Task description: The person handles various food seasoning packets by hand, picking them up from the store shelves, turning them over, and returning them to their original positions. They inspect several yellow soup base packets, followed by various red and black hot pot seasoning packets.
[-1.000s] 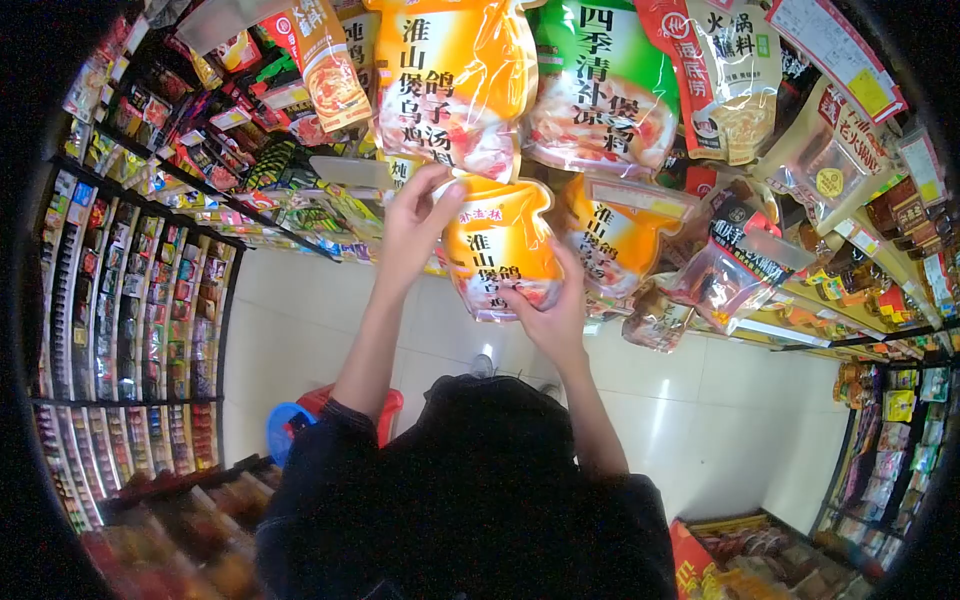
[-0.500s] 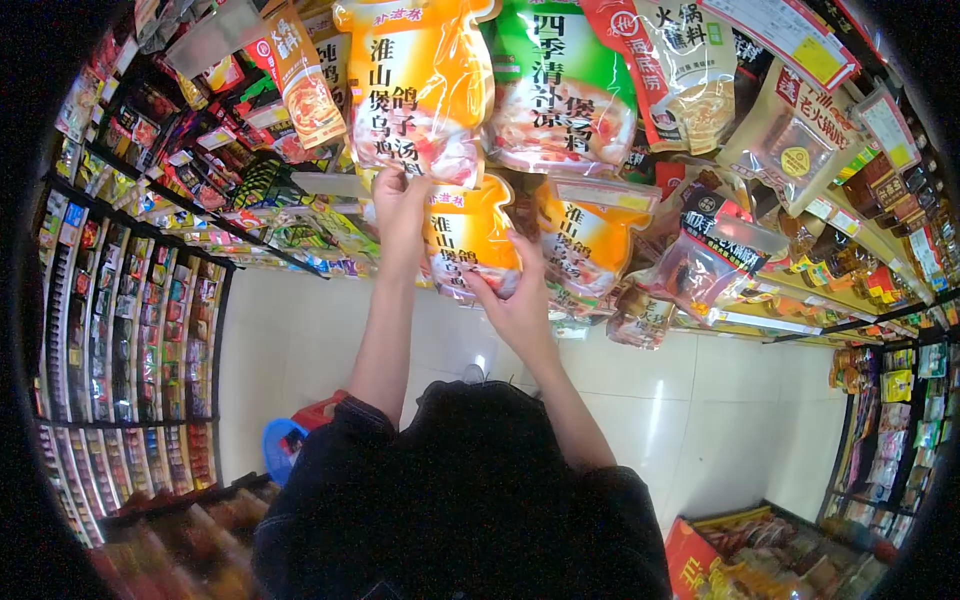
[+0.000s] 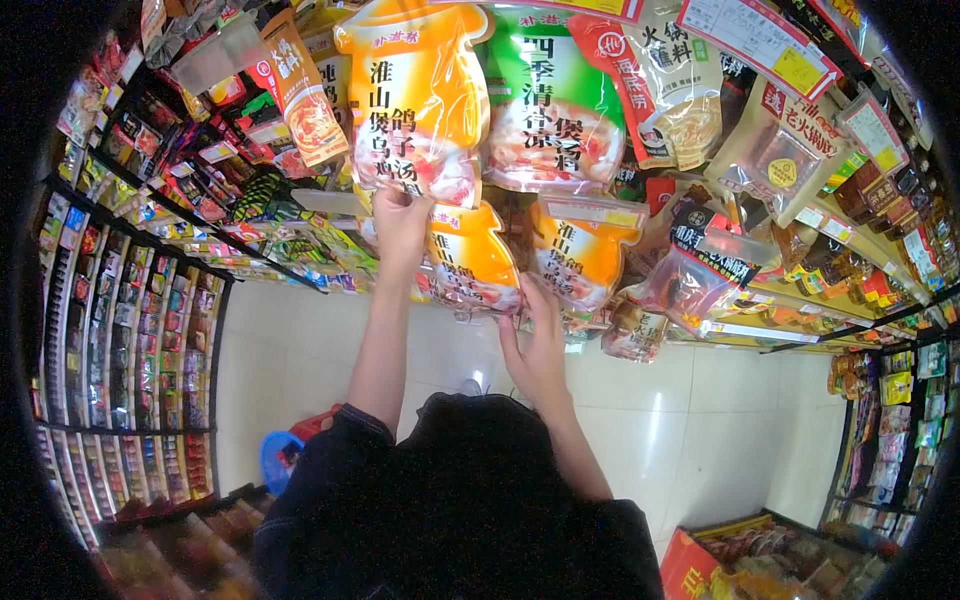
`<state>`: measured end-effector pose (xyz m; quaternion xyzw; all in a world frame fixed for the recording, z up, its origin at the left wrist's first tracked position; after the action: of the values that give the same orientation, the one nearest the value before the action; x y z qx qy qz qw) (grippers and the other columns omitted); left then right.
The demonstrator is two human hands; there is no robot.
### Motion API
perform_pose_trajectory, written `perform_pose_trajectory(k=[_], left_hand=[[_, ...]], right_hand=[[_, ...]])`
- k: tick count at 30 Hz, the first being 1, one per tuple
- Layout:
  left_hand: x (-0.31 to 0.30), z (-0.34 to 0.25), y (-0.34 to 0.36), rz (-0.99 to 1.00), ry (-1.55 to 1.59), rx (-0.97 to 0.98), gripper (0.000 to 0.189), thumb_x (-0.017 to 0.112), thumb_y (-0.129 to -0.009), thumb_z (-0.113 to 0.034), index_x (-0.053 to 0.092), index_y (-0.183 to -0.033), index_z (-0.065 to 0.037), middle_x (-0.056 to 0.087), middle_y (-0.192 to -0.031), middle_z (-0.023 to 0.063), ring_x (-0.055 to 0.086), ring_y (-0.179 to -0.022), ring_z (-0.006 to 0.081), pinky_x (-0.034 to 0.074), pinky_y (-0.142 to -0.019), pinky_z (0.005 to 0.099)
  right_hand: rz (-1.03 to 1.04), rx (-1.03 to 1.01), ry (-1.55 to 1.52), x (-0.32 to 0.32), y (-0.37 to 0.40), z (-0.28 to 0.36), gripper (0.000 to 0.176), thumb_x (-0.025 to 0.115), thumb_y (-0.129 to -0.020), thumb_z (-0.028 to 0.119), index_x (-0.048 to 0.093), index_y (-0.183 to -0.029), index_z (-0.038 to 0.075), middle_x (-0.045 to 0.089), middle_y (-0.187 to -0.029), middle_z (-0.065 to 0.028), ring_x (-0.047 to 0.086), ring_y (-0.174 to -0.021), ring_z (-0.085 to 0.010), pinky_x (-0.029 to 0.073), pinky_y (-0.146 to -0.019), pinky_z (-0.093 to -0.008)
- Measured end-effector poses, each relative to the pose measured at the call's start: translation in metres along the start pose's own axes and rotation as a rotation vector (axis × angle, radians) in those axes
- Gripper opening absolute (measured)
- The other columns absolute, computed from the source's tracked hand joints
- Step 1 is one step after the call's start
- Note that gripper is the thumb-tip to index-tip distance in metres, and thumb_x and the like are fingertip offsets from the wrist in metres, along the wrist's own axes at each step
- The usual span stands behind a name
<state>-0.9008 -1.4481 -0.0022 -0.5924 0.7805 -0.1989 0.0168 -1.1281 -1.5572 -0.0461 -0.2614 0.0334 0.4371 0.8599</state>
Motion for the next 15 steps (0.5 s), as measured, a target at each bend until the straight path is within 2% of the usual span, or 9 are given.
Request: perform_pose_trajectory(k=[3,6,9,10,13,14,15], left_hand=[[0.003,-0.007,0.006,-0.02,-0.048,0.02,0.005,0.072,-0.084,-0.001,0.068,-0.085,-0.001,0.065,-0.075,-0.0033,0.053,-0.066,0.0029,0.042,-0.059,0.0232],[-0.007,0.012,0.001,0.01,-0.169,0.025,0.01,0.075,-0.085,-0.004,0.067,-0.081,-0.001,0.057,-0.067,-0.0064,0.045,-0.06,0.0018,0.035,-0.052,0.0233],[-0.002,-0.005,0.009,-0.016,-0.203,0.096,0.015,0.077,-0.086,-0.007,0.065,-0.076,-0.002,0.05,-0.061,-0.0079,0.037,-0.056,0.0017,0.028,-0.049,0.0247],[-0.006,0.003,0.008,-0.009,-0.262,0.08,0.021,0.076,-0.087,-0.005,0.061,-0.072,-0.006,0.051,-0.065,-0.0084,0.039,-0.058,-0.0003,0.027,-0.05,0.0219],[-0.003,0.006,0.006,-0.034,-0.332,0.2,0.02,0.076,-0.087,-0.008,0.062,-0.074,-0.001,0.045,-0.058,-0.0061,0.036,-0.056,0.0027,0.029,-0.049,0.0259],[-0.003,0.012,0.006,-0.031,-0.256,0.119,0.023,0.074,-0.088,-0.009,0.06,-0.074,0.002,0.05,-0.063,-0.0009,0.043,-0.058,0.0065,0.034,-0.051,0.0281],[-0.005,0.016,0.005,-0.031,-0.316,0.157,0.02,0.073,-0.089,-0.009,0.061,-0.078,0.003,0.053,-0.066,0.0019,0.046,-0.059,0.0086,0.036,-0.052,0.0293]], right_hand=[[-0.009,0.045,-0.08,-0.003,0.008,-0.002,0.052,0.064,-0.094,0.003,0.047,-0.143,0.001,0.05,-0.138,-0.0236,0.054,-0.124,-0.0362,0.049,-0.101,-0.0399],[0.029,-0.016,0.065,-0.006,0.018,-0.011,0.054,0.063,-0.094,-0.001,0.045,-0.144,0.002,0.052,-0.138,-0.0184,0.061,-0.12,-0.0272,0.054,-0.097,-0.0357],[0.031,-0.028,0.014,-0.01,0.021,-0.006,0.052,0.062,-0.093,-0.003,0.046,-0.142,0.002,0.054,-0.134,-0.0186,0.064,-0.116,-0.0272,0.054,-0.094,-0.0354],[0.016,-0.036,0.034,-0.012,0.023,-0.006,0.05,0.062,-0.093,-0.003,0.047,-0.141,0.001,0.055,-0.133,-0.0185,0.064,-0.115,-0.0271,0.054,-0.094,-0.0354],[-0.033,-0.05,0.069,-0.022,0.025,-0.009,0.047,0.062,-0.092,-0.004,0.05,-0.137,0.001,0.056,-0.13,-0.018,0.063,-0.114,-0.0267,0.054,-0.091,-0.035],[-0.057,-0.048,0.064,-0.025,0.025,-0.009,0.045,0.062,-0.092,-0.003,0.051,-0.136,0.001,0.057,-0.129,-0.0179,0.062,-0.114,-0.0265,0.054,-0.09,-0.0347],[-0.08,-0.044,0.059,-0.03,0.025,-0.009,0.044,0.063,-0.092,-0.003,0.052,-0.135,0.0,0.057,-0.128,-0.0177,0.061,-0.115,-0.0263,0.054,-0.089,-0.0344]])
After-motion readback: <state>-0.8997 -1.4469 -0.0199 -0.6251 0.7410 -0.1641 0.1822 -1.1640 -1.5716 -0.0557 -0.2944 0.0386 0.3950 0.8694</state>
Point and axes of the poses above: each hand's wrist, its own y-axis away from the middle knuckle, its own x-axis out of the palm, z = x × y, the point moved 6 cm from there along -y, towards the middle knuckle
